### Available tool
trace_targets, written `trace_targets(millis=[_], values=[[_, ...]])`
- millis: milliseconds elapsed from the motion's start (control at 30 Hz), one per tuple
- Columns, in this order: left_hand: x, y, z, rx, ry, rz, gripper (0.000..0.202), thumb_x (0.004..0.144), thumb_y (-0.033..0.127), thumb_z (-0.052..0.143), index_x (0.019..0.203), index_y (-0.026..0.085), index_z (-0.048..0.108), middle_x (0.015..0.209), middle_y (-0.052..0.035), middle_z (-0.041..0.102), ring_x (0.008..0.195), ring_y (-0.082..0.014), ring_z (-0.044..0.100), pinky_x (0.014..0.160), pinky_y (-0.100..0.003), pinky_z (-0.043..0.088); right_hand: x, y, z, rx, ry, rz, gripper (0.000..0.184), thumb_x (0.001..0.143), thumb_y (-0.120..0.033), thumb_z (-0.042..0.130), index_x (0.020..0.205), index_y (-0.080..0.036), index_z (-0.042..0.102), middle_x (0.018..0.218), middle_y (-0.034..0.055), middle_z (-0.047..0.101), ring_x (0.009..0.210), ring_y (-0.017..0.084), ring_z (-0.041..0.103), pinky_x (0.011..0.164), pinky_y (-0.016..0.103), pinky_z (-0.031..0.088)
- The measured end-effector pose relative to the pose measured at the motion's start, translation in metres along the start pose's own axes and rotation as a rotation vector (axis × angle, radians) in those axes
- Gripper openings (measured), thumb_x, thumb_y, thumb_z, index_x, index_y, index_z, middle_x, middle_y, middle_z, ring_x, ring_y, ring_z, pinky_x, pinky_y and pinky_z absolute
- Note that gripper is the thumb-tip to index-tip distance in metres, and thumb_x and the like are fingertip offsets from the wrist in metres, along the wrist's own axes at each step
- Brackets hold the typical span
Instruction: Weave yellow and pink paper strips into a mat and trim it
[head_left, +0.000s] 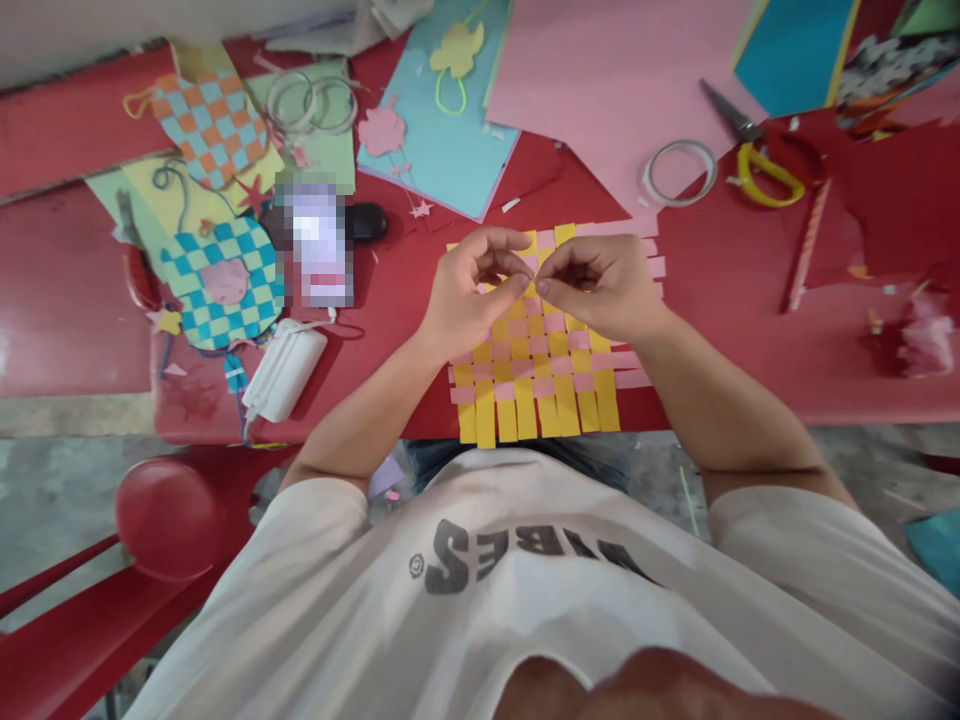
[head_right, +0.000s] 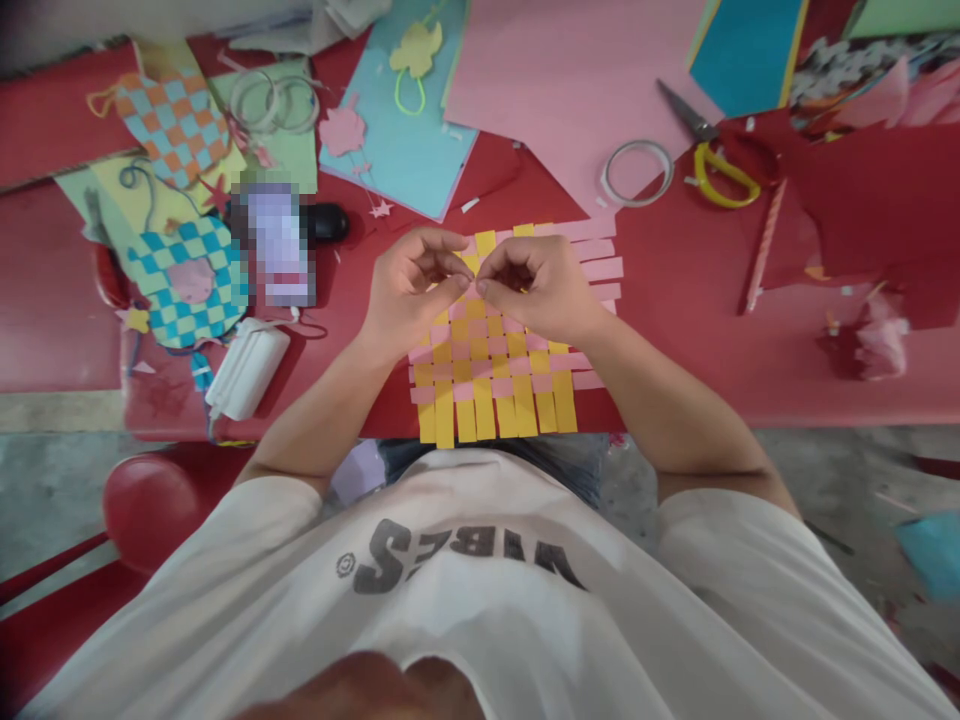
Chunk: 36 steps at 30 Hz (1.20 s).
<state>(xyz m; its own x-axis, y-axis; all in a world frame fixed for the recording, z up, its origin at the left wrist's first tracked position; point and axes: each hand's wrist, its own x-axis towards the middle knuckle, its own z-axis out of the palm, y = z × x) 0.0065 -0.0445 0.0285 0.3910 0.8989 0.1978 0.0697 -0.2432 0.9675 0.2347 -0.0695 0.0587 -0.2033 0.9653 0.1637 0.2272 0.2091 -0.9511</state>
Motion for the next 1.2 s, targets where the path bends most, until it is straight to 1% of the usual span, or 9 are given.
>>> trace_targets(millis=[200,267,400,533,600,700,833,1000,1200], values=[[0.007,0.005,-0.015,0.011,0.064,0.020,0.023,0.101,0.034,0.084,0.120,0.029,0.072,0.100,0.0001,0.079,0.094,-0.0178,0.081,0.084,-0.036,0.063,0.000,0.008,-0.002,-0.026,-0.018,0.031,0.030,0.090,-0.053,0.099,0.099,-0.027,0.086,0.083,0.0027,0.077,0.069,0.019,0.064,0.059,0.038,0.052],[0.015,0.002,-0.032,0.055,0.137,-0.006,0.026,0.103,0.041,0.084,0.121,0.029,0.071,0.100,-0.0006,0.078,0.098,-0.0194,0.081,0.084,-0.037,0.062,0.001,0.014,-0.004,-0.066,0.005,0.024,0.033,0.091,-0.054,0.098,0.107,-0.027,0.088,0.089,0.0041,0.079,0.074,0.021,0.069,0.063,0.040,0.056],[0.032,-0.014,-0.079,0.115,0.215,-0.063,0.036,0.107,0.056,0.081,0.132,0.035,0.066,0.106,0.0004,0.083,0.114,-0.0250,0.080,0.101,-0.051,0.065,0.004,0.017,-0.006,-0.251,0.051,0.004,0.029,0.097,-0.055,0.091,0.109,-0.030,0.086,0.098,0.0066,0.082,0.080,0.026,0.073,0.075,0.048,0.063],[0.040,-0.030,-0.108,0.136,0.146,-0.232,0.029,0.113,0.055,0.072,0.137,0.040,0.063,0.109,0.0053,0.088,0.119,-0.0216,0.078,0.112,-0.056,0.062,0.011,0.002,0.000,-0.446,-0.101,0.010,0.030,0.102,-0.055,0.082,0.118,-0.030,0.084,0.114,0.0098,0.086,0.100,0.035,0.080,0.094,0.059,0.065],[0.042,-0.034,-0.110,0.079,0.173,-0.323,0.026,0.110,0.049,0.078,0.129,0.035,0.068,0.111,0.0017,0.088,0.112,-0.0219,0.082,0.102,-0.050,0.065,0.019,-0.008,0.010,-0.565,-0.212,0.013,0.033,0.103,-0.056,0.080,0.122,-0.029,0.083,0.124,0.0116,0.086,0.110,0.039,0.079,0.100,0.062,0.063],[0.045,-0.034,-0.105,-0.014,0.197,-0.392,0.015,0.104,0.024,0.077,0.118,0.026,0.071,0.111,-0.0039,0.087,0.095,-0.0209,0.084,0.085,-0.039,0.064,0.041,-0.015,0.035,-0.674,-0.266,0.050,0.037,0.106,-0.059,0.077,0.127,-0.028,0.082,0.129,0.0140,0.084,0.117,0.042,0.077,0.102,0.062,0.062],[0.047,-0.035,-0.097,-0.063,0.193,-0.397,0.038,0.093,-0.002,0.063,0.120,0.021,0.073,0.117,-0.0059,0.084,0.095,-0.0200,0.085,0.086,-0.035,0.066,0.070,-0.002,0.072,-0.804,-0.221,0.093,0.046,0.109,-0.058,0.077,0.141,-0.025,0.076,0.139,0.0193,0.077,0.134,0.048,0.070,0.112,0.066,0.058],[0.049,-0.048,-0.098,-0.068,0.204,-0.344,0.045,0.087,-0.003,0.061,0.122,0.023,0.073,0.132,-0.0071,0.081,0.135,-0.0277,0.079,0.100,-0.039,0.073,0.077,0.025,0.093,-0.860,-0.168,0.030,0.063,0.107,-0.051,0.080,0.161,-0.024,0.064,0.157,0.0201,0.072,0.149,0.052,0.060,0.126,0.075,0.045],[0.053,-0.073,-0.096,-0.049,0.188,-0.331,0.047,0.085,-0.002,0.064,0.122,0.024,0.075,0.137,-0.0090,0.079,0.129,-0.0302,0.080,0.089,-0.039,0.075,0.074,0.047,0.089,-0.781,-0.126,-0.071,0.061,0.103,-0.051,0.083,0.157,-0.030,0.065,0.148,0.0161,0.077,0.142,0.051,0.066,0.124,0.078,0.045]])
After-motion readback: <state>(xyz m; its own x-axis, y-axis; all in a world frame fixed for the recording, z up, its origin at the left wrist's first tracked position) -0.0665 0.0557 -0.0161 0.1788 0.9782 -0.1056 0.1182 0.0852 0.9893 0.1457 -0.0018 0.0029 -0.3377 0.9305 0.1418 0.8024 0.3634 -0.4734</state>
